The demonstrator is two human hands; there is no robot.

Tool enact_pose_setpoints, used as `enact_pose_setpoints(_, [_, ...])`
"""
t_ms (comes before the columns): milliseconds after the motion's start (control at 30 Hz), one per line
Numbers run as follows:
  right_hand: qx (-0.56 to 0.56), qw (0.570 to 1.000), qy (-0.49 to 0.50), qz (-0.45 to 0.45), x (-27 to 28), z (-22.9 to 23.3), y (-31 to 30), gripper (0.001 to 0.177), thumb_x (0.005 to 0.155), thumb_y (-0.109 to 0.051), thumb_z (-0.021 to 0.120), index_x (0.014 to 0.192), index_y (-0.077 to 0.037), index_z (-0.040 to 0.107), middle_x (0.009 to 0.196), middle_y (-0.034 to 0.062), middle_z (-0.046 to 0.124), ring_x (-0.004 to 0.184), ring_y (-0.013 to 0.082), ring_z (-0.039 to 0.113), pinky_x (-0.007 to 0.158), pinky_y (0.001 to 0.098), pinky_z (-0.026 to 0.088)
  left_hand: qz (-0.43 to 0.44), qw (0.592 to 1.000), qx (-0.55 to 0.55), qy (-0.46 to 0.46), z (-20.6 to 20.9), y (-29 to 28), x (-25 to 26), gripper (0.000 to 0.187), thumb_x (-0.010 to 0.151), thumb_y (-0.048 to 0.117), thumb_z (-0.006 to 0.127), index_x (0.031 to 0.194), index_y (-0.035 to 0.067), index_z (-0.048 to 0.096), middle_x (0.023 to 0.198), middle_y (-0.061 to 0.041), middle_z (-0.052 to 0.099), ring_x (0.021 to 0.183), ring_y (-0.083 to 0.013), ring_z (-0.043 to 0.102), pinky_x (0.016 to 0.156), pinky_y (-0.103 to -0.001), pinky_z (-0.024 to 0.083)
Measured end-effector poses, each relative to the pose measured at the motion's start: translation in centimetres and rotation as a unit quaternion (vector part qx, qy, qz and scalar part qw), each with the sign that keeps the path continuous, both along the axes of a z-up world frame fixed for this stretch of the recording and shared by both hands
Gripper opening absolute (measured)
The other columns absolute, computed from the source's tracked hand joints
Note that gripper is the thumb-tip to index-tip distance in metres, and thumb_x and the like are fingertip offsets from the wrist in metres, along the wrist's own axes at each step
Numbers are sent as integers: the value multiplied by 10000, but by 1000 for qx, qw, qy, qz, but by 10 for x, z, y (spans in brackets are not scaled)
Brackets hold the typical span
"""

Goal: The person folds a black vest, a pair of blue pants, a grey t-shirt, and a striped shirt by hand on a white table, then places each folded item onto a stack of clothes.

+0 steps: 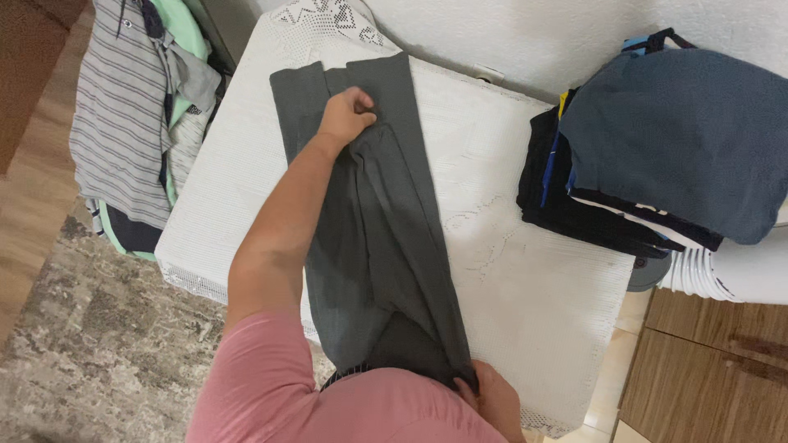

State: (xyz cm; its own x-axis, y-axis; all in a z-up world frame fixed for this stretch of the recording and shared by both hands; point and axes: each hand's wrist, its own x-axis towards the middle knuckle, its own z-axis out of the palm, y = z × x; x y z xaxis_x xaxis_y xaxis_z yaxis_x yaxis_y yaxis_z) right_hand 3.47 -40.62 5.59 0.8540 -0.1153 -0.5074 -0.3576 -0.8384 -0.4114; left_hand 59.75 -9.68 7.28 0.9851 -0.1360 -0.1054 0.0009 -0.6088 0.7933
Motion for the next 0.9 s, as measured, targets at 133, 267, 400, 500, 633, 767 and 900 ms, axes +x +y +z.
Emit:
enact_pose_setpoints(133, [-8,999,27,36,-2,-18,-7,449,902,-564,635,1251,-285,600,1099,13,713,999,258,715,799,447,553,-30,980,-115,-158,26,0,8,148,844,32,743,901,158,690,849,61,662,774,-74,563,723,-246,489])
enact_pose_setpoints(267, [-2,1000,-5,21,4,4,3,446,889,-513,670,1260,-277,594,1062,-27,730,950,221,724,751,425,563,-29,980,-75,-182,15,5,11,137,865,52,737,924,162,679,848,56,662,783,-105,581,725,-285,496])
enact_pose_setpoints(400, [8,999,28,30,5,2,0,504,889,-539,669,1309,-271,587,1141,-44,728,999,212,714,759,407,566,-19,983,66,-169,16,9,-32,435,1024,314,639,1365,61,546,1267,-170,594,1088,-366,600,848,-516,514])
enact_pose_setpoints(500, [-1,999,34,28,2,-11,-4,570,860,-573,698,1332,-283,566,1104,-23,744,1007,233,722,786,420,565,11,970,46,-237,26,22,-107,321,1016,273,620,1227,32,596,1095,-168,599,979,-347,596,798,-472,493])
enact_pose_setpoints(633, [3,997,80,9,16,25,4,582,852,-634,667,1301,-281,560,979,-21,758,895,216,734,723,408,551,98,959,18,-264,32,40,-250,115,987,129,635,1046,41,680,979,-133,681,889,-293,637,818,-395,492])
enact_pose_setpoints(767, [-24,997,69,35,17,16,2,587,839,-693,647,1239,-272,564,1021,0,755,947,265,736,741,452,562,183,956,37,-227,17,46,-370,85,974,95,600,998,33,654,888,-151,624,838,-325,589,790,-436,462])
enact_pose_setpoints(900, [-16,995,-22,99,14,8,-2,352,911,-557,614,968,-214,560,871,29,676,848,303,680,706,472,505,263,954,8,-143,-16,46,-450,147,939,175,643,984,42,598,944,-135,586,854,-287,576,810,-413,470])
